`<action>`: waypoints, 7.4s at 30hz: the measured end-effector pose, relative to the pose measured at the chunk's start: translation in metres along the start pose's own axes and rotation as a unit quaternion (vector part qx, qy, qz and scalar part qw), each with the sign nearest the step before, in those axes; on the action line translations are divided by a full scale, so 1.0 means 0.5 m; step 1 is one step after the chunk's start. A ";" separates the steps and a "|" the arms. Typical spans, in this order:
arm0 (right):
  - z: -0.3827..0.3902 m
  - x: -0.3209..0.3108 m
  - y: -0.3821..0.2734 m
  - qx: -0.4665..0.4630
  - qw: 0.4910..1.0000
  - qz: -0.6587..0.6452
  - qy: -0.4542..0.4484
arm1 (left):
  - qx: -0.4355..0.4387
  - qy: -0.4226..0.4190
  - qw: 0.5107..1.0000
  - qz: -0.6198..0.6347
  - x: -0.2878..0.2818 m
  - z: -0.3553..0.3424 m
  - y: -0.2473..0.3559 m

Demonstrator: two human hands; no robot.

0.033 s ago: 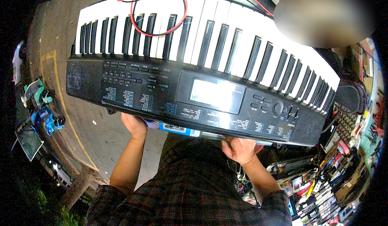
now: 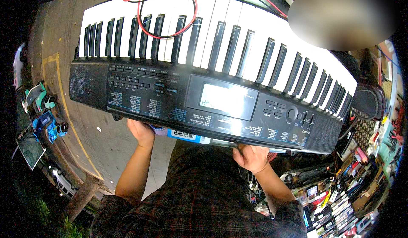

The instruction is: The person repairs an electronic keyboard by soldering a small component onto the circuit board. They use a soldering iron and solder wire to attach the component, then test the keyboard by pressing keys and using a multimeter to check the circuit.

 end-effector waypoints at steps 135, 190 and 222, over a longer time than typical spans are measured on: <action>-0.346 -0.431 -0.442 -0.340 0.774 -0.484 0.227 | -0.162 0.018 0.972 -0.167 -0.033 -0.069 -0.139; -0.566 -0.143 0.019 -0.146 0.968 0.191 0.073 | -0.161 0.042 0.976 -0.140 0.002 -0.066 -0.068; -0.413 -0.156 -0.180 -0.163 0.980 -0.076 -0.089 | -0.187 0.037 0.977 -0.095 -0.011 -0.063 -0.103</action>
Point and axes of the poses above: each hand's wrist, its own z-axis away from the middle knuckle, its own x-axis out of the palm, y = z × x, the point moved 6 cm from there along -z, towards the middle knuckle, and after that the axes turned 8 degrees about y, right-handed, at the moved point
